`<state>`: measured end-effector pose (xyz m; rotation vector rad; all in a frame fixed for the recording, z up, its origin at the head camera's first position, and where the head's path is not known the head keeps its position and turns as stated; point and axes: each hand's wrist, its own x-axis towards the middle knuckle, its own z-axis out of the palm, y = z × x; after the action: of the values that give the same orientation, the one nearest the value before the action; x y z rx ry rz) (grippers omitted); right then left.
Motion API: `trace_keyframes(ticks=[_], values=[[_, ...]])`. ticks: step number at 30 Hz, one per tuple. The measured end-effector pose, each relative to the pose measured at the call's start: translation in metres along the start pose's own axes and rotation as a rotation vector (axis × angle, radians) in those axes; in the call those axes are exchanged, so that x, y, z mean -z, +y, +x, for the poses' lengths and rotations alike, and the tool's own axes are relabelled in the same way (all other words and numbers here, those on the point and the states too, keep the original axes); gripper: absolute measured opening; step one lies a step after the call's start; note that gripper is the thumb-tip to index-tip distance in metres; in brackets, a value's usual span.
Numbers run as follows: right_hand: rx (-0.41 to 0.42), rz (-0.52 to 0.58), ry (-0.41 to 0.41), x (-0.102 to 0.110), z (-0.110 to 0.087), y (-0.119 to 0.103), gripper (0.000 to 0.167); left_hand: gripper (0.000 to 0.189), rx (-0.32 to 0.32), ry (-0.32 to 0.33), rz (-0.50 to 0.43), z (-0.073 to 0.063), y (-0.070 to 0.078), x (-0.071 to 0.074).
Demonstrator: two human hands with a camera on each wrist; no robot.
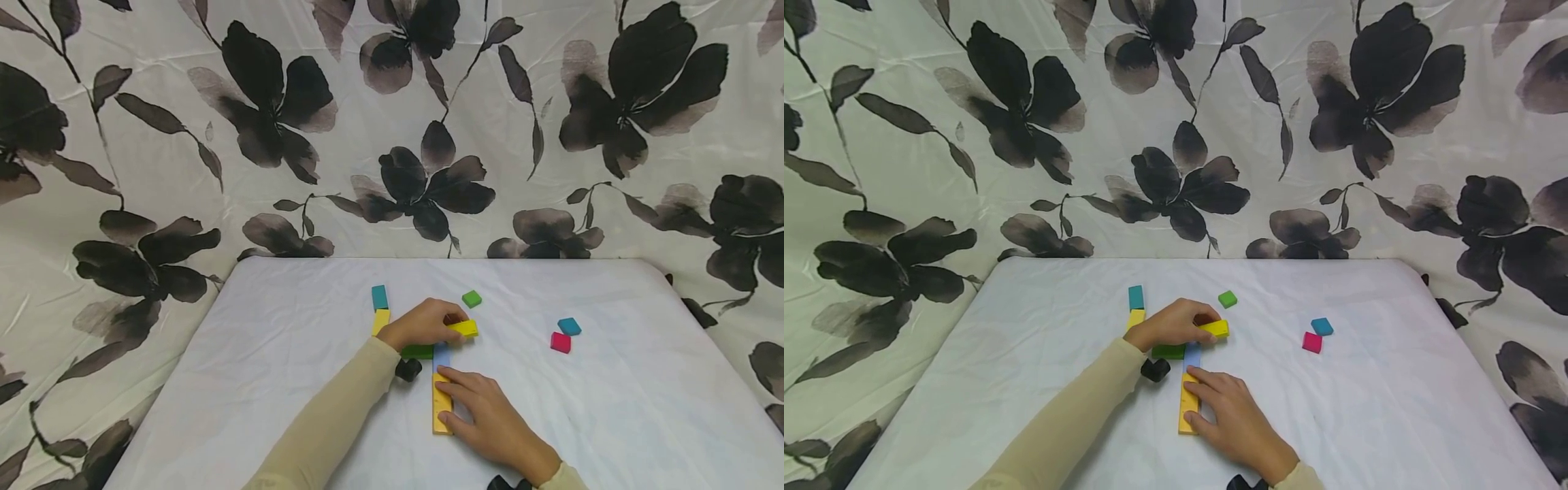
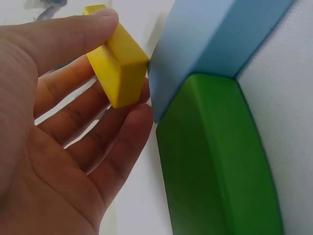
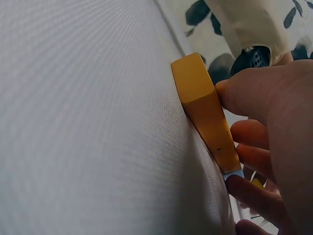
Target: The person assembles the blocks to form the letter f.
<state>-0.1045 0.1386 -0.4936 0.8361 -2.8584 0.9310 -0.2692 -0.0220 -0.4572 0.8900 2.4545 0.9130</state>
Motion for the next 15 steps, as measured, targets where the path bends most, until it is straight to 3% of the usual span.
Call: trace_keyframes(ticks=[15], values=[[-0.006, -0.006, -0.009, -0.0001, 0.0005, 0.0004, 0.047, 0.029, -0.004, -0.053, 0.054, 0.0069, 0.0039, -0.0057]])
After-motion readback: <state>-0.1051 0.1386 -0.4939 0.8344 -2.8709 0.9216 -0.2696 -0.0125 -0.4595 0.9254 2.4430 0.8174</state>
